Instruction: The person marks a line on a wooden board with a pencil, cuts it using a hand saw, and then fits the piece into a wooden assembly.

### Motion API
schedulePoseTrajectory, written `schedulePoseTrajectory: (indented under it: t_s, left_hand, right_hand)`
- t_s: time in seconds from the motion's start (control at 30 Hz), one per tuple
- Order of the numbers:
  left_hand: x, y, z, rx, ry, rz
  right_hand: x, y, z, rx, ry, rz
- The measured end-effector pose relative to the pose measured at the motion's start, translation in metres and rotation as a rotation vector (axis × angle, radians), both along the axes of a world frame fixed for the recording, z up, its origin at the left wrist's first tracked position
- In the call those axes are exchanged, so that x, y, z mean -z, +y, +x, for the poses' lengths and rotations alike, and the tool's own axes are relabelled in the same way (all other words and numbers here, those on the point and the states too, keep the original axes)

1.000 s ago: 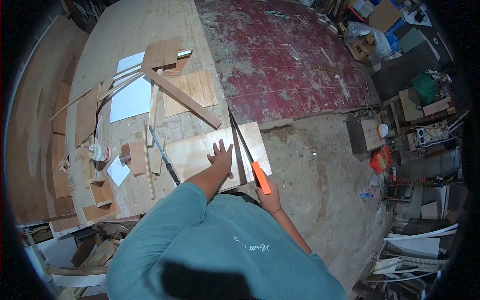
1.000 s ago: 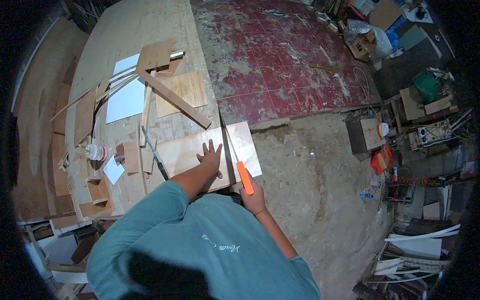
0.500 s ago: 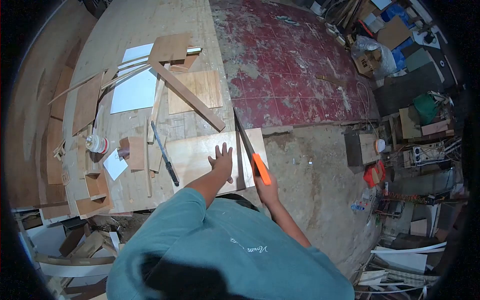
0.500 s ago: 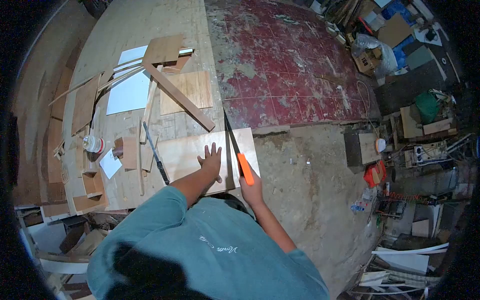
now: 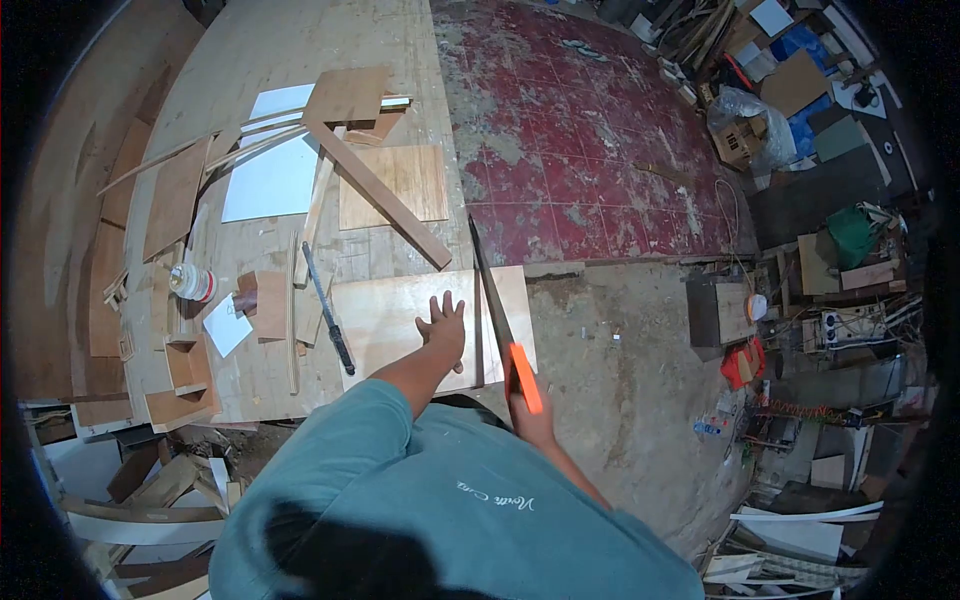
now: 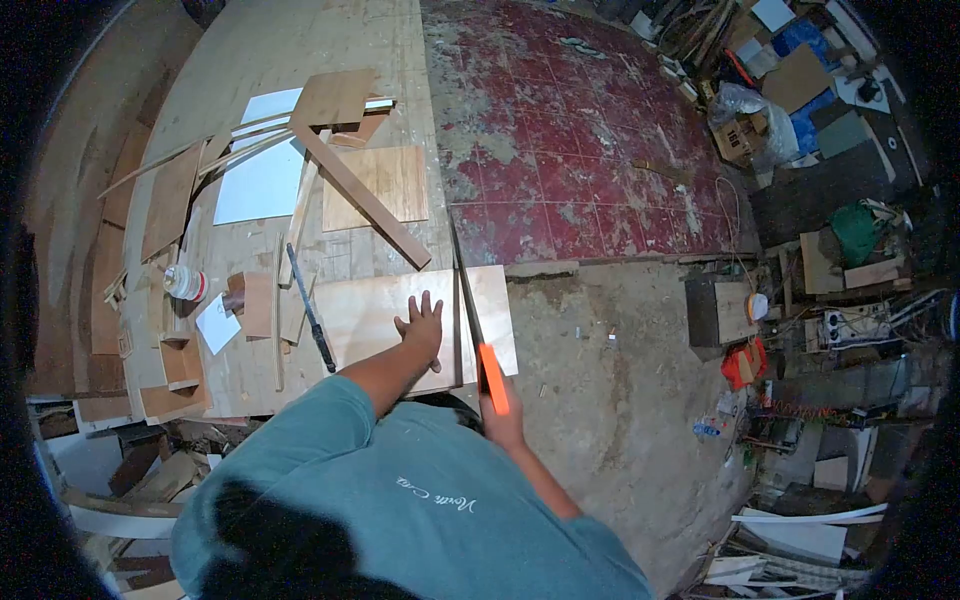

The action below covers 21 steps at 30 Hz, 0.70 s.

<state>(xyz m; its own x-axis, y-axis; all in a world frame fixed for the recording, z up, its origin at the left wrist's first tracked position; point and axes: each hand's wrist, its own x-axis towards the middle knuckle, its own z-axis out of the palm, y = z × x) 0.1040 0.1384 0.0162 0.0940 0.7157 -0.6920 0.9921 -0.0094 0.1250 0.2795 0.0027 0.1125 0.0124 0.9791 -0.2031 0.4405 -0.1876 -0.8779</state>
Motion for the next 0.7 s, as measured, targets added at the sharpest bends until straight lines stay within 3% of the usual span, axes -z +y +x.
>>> schedulePoseTrajectory:
  t_s: [0.03, 0.1, 0.2, 0.3, 0.37, 0.53, 0.63, 0.7]
  left_hand:
    - [0.000, -0.001, 0.000, 0.009, 0.005, 0.017]
    - [0.003, -0.005, 0.002, 0.018, 0.007, 0.026]
    - [0.004, -0.004, 0.000, 0.018, 0.018, 0.062]
    - [0.006, -0.007, -0.001, 0.029, -0.005, 0.060]
    - [0.004, -0.004, -0.003, 0.021, -0.004, 0.052]
    - [-0.008, -0.003, 0.002, 0.010, 0.014, 0.007]
    - [-0.005, 0.002, 0.006, -0.026, 0.042, -0.027]
    - [-0.002, 0.003, 0.010, -0.036, 0.053, -0.034]
  right_hand:
    - [-0.034, -0.019, 0.004, 0.006, -0.029, -0.179]
    - [-0.048, -0.046, 0.014, 0.065, 0.020, -0.101]
    - [-0.046, -0.027, 0.008, 0.209, 0.147, -0.087]
    - [-0.030, 0.021, -0.005, 0.065, -0.034, -0.032]
    - [0.001, 0.050, -0.011, 0.031, -0.030, 0.051]
    - [0.050, 0.135, -0.036, -0.032, 0.028, -0.026]
    - [0.060, 0.145, -0.044, -0.017, 0.032, -0.018]
    - [0.065, 0.133, -0.041, -0.031, -0.021, 0.121]
